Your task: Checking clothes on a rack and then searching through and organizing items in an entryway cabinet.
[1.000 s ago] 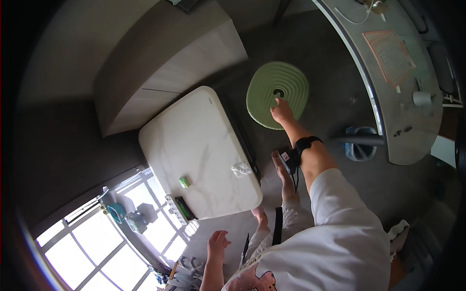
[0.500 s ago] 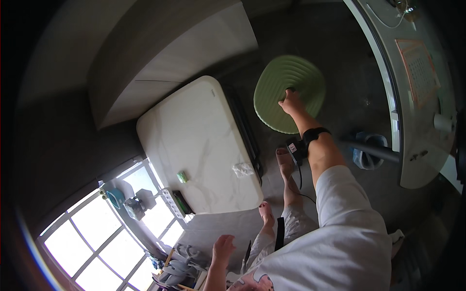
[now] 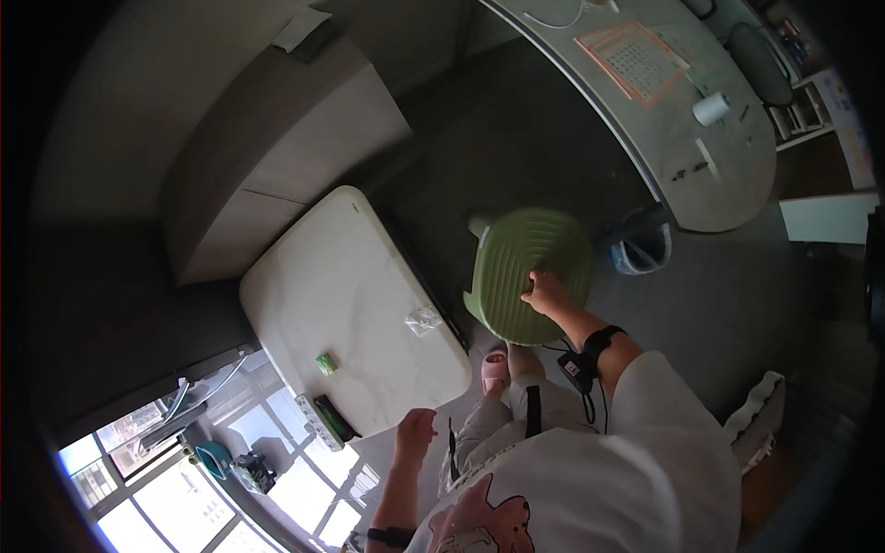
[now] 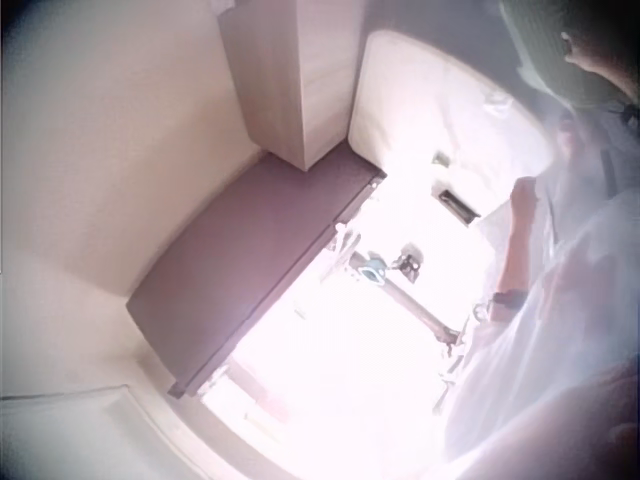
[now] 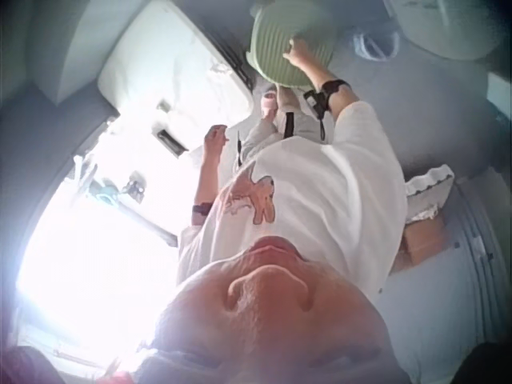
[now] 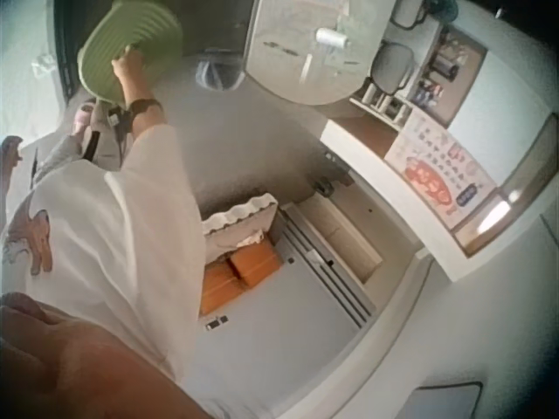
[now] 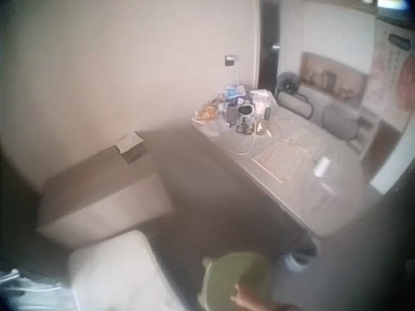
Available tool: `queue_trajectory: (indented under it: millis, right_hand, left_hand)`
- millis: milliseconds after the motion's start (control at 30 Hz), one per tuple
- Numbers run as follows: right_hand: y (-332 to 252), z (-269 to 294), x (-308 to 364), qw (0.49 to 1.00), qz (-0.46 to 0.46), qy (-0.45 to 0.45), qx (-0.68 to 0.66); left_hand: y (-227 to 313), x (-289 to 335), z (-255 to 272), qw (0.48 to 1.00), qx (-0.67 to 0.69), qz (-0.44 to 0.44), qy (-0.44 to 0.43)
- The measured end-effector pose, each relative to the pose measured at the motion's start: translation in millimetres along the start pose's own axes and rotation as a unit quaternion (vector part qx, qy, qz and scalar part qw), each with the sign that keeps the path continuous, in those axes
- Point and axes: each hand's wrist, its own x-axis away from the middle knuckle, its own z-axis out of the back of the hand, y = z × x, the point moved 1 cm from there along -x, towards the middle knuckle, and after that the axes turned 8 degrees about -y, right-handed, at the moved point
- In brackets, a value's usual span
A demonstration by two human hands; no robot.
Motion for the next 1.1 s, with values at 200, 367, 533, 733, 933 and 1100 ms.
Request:
queue_trajectory:
  millis: [200, 367, 533, 733, 933, 1100]
  right_hand:
    - [45.7, 40.5, 178.1, 0.997, -0.053, -0.047, -0.025]
    - [104.0, 38.4, 306.5, 0.994, -0.073, -0.067, -0.052]
    - [180.9, 30.7, 442.2, 0.986, -0.147, -0.019, -0.071]
    - [270.5, 21.5, 574.3, 0.969, -0.197, 0.062, -0.139]
    - [411.3, 6.3, 673.7, 0.92, -0.247, 0.197, -0.231]
    - [513.2, 25.4, 733.9, 0.888, -0.254, 0.292, -0.249]
  left_hand:
    - [13.5, 10.2, -32.0, 0.983, -0.15, -0.059, -0.091]
    - [20.6, 17.7, -85.0, 0.95, -0.207, -0.115, -0.201]
    - [12.3, 29.1, -197.0, 0.877, -0.272, -0.106, -0.382]
    - [-32.1, 64.7, -394.1, 0.81, -0.334, -0.03, -0.481]
    - [-82.3, 159.0, -620.6, 0.769, -0.356, 0.019, -0.53]
    - [-108.4, 202.6, -779.0, 0.77, -0.364, 0.033, -0.523]
